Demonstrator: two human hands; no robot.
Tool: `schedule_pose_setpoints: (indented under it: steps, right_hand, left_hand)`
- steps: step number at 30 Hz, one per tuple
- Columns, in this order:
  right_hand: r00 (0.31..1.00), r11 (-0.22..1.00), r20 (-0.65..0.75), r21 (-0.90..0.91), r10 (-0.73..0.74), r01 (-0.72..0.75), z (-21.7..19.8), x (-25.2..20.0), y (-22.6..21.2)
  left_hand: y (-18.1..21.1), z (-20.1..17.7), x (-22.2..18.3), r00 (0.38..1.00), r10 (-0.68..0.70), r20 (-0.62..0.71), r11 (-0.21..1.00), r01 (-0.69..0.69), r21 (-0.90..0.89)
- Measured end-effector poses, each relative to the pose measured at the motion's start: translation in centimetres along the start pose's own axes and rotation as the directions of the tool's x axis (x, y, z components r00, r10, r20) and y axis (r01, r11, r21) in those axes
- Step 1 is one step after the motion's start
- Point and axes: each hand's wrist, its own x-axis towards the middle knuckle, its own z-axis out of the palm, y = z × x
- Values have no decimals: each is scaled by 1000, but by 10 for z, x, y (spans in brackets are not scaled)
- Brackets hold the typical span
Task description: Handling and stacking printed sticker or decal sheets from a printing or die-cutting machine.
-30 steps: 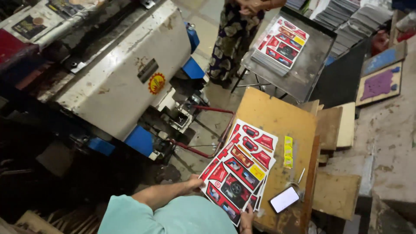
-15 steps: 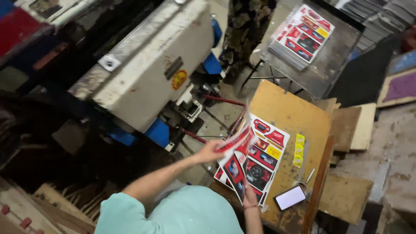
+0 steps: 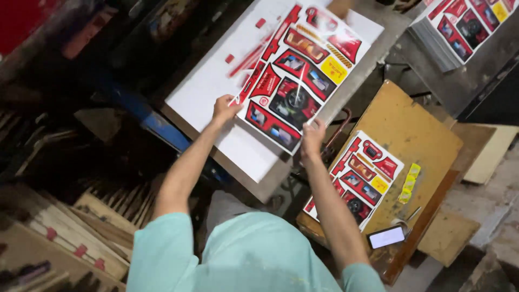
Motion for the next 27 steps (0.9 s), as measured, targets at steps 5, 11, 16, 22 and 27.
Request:
schedule_pose_setpoints:
  steps: [5, 11, 16, 22, 27]
  right_hand:
    - [943, 811, -274, -585, -190, -6, 19, 52, 51]
    - [999, 686, -33, -728, -25, -7, 12, 58, 0]
    - [951, 766, 278, -578, -137, 279, -7, 24, -56]
    - [951, 562, -75, -820, -300, 113, -143, -66, -23]
    - [890, 135, -358, -903, 283, -407, -203, -164, 61]
  left_hand:
    - [0, 10, 60, 924, -268, -272, 946, 306, 106]
    - [-52, -5, 93, 950, -81, -303, 904, 199, 380]
    - [-164, -82, 138, 933, -248, -259, 968, 228, -104]
    - [11, -125, -6, 988, -26, -154, 979, -6, -202]
    - [142, -89, -150, 986, 156, -62, 941, -167, -294]
